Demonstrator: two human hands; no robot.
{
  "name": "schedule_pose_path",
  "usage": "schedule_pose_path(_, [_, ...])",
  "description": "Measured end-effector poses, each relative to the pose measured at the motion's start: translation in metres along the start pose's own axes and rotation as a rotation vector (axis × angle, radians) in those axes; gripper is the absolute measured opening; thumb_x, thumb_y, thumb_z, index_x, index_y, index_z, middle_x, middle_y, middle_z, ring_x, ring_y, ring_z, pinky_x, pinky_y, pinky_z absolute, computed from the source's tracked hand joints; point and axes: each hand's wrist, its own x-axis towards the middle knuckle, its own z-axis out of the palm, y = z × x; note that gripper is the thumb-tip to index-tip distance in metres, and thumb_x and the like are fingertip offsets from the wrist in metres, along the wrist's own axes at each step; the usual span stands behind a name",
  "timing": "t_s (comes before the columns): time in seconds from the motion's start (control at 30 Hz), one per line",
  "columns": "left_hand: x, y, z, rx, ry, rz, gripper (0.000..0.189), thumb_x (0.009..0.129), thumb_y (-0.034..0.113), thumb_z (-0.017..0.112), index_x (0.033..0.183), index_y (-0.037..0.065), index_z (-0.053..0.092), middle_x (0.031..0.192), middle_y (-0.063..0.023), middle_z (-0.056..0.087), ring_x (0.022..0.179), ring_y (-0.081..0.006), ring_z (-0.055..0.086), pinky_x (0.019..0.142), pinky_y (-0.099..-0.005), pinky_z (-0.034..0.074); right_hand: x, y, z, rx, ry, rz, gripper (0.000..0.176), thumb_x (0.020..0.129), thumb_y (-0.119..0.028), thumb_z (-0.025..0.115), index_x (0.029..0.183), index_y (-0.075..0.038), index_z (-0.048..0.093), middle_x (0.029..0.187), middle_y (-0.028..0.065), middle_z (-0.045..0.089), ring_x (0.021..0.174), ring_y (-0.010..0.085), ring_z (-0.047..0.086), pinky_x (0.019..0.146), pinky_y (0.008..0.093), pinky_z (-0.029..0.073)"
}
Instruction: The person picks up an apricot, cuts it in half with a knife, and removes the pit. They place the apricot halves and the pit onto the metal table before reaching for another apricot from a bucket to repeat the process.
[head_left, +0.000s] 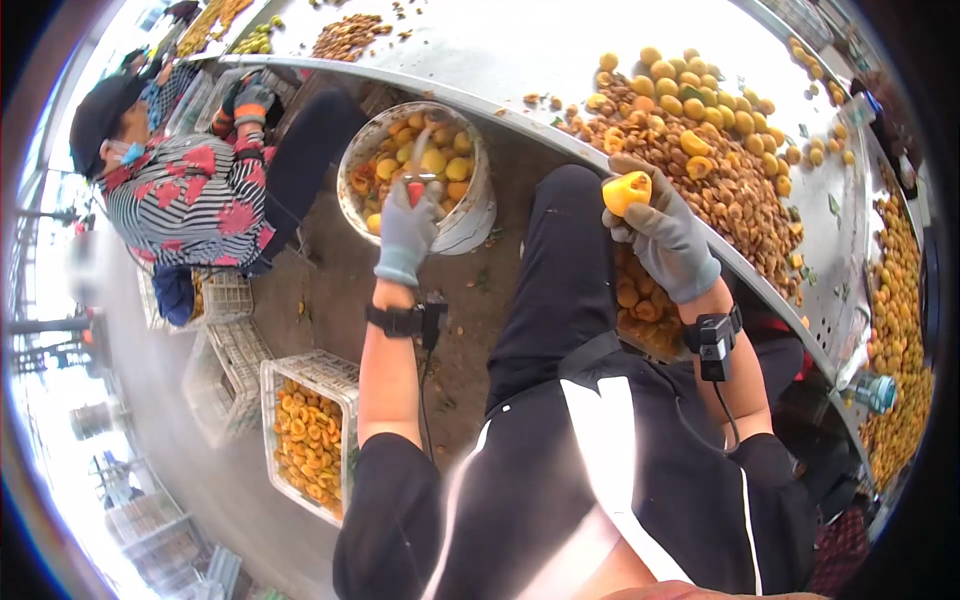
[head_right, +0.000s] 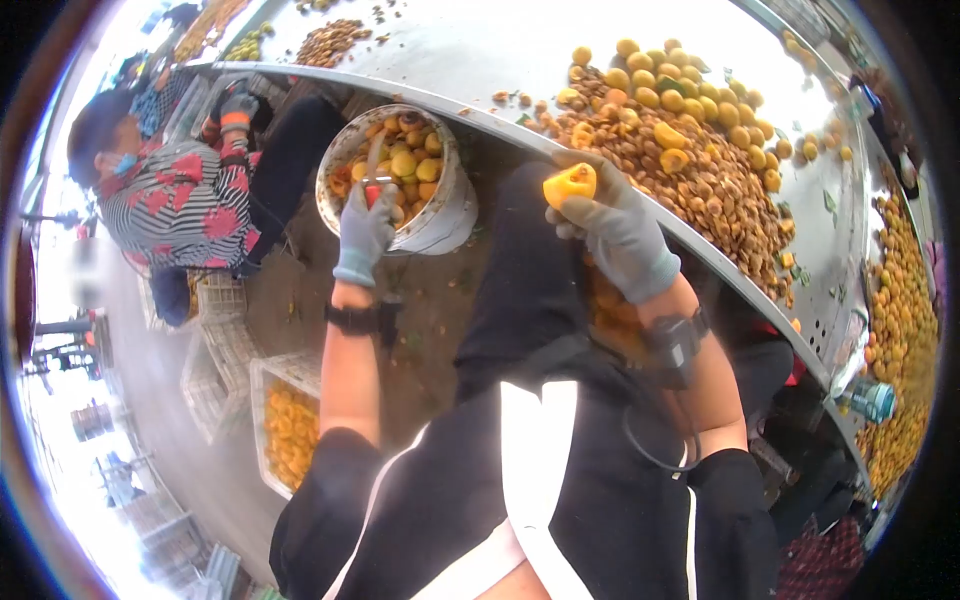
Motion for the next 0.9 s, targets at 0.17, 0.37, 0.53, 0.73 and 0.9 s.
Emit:
schedule_pose_path(0.17, [-0.08, 0.081, 0.076, -0.059, -0.412, 0.223, 0.029, 0.092, 0.016, 0.062, 0.118, 0.005, 0.053, 0.083, -0.0066, 0.064, 0.062, -0.0144, 0.061, 0.055, -0.0278, 0.048, -0.036, -0.005, -0.022, -0.247, 0.222, -0.07, 0.053, 0.087, -0.015, 0.071, 0.133, -0.003, 0.047, 0.115, 0.0111, 0.061, 0.1, 0.0162, 0.062, 0.088, 0.0289, 0.051])
schedule_pose_path(0.37, [-0.128, 0.105, 0.14, 0.154, -0.631, 0.57, 0.031, 0.09, 0.02, 0.064, 0.117, 0.009, 0.053, 0.092, -0.0119, 0.069, 0.081, -0.0309, 0.067, 0.068, -0.0343, 0.052, -0.092, -0.01, -0.032, 0.039, 0.261, -0.147, 0.05, 0.09, -0.008, 0.064, 0.135, -0.003, 0.044, 0.123, 0.0117, 0.058, 0.112, 0.0209, 0.06, 0.098, 0.0335, 0.049])
schedule_pose_path(0.53, [-0.149, 0.108, 0.167, 0.316, -0.704, 0.707, 0.03, 0.087, 0.021, 0.065, 0.114, 0.01, 0.054, 0.086, -0.0137, 0.067, 0.074, -0.0344, 0.065, 0.061, -0.0396, 0.05, -0.132, -0.006, -0.036, 0.111, 0.251, -0.23, 0.05, 0.092, -0.006, 0.06, 0.138, -0.004, 0.041, 0.127, 0.0121, 0.056, 0.118, 0.0247, 0.056, 0.104, 0.0376, 0.045])
schedule_pose_path(0.73, [-0.169, 0.11, 0.189, 0.36, -0.713, 0.796, 0.031, 0.086, 0.015, 0.063, 0.114, 0.008, 0.052, 0.083, -0.0165, 0.065, 0.072, -0.0366, 0.064, 0.059, -0.042, 0.049, -0.159, -0.005, -0.043, 0.189, 0.251, -0.285, 0.049, 0.091, -0.011, 0.063, 0.135, -0.003, 0.043, 0.126, 0.0121, 0.056, 0.121, 0.0277, 0.055, 0.106, 0.0417, 0.043])
schedule_pose_path(0.9, [-0.182, 0.109, 0.2, 0.385, -0.713, 0.749, 0.031, 0.085, 0.016, 0.066, 0.113, 0.009, 0.054, 0.083, -0.0171, 0.066, 0.075, -0.0382, 0.064, 0.061, -0.0435, 0.05, -0.176, -0.004, -0.046, 0.22, 0.283, -0.317, 0.05, 0.091, -0.014, 0.064, 0.135, -0.002, 0.043, 0.125, 0.0124, 0.057, 0.121, 0.0276, 0.055, 0.107, 0.0424, 0.042])
